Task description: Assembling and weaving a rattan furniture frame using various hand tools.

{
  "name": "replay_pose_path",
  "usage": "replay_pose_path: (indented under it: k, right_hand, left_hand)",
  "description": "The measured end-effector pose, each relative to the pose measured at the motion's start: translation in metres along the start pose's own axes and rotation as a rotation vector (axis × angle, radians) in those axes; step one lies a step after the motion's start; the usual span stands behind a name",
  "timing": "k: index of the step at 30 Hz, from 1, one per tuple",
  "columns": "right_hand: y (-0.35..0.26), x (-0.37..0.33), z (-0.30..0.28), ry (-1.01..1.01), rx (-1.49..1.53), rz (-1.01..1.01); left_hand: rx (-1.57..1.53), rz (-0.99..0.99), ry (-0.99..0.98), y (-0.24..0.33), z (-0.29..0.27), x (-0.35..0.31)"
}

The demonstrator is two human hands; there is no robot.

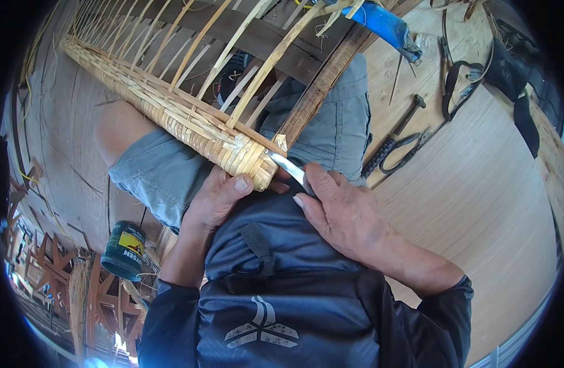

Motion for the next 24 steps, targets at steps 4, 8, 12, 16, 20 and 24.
replay_pose_path:
  k: [4,8,12,16,20,24]
  right_hand:
    - [0.006,0.001,0.008,0.007,0.118,-0.015]
    - [0.016,0.007,0.015,-0.005,0.174,-0.034]
    - [0.026,0.012,0.022,0.022,0.15,-0.116]
    - [0.037,0.017,0.029,0.095,0.086,-0.237]
    - [0.042,0.027,0.029,0.206,0.032,-0.397]
    - [0.033,0.045,0.022,0.38,0.013,-0.644]
  left_hand:
    - [0.022,0.007,-0.005,0.001,-0.001,0.001]
    - [0.045,-0.018,0.001,0.0,-0.003,-0.002]
    - [0.056,-0.015,0.027,0.0,-0.004,-0.003]
    - [0.011,0.004,0.007,-0.001,-0.003,-0.001]
    - [0.032,0.015,0.027,-0.006,-0.006,-0.002]
    - [0.103,0.044,0.04,-0.007,-0.007,0.0]
Point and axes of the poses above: each hand's wrist, its own x-axis towards the middle knuckle, its own z-axis out of the palm, y = z × x, the point moved 5 cm from there along x, towards the middle knuckle, and after that the axes turned 1 degree about -x, right-handed, at the moved point
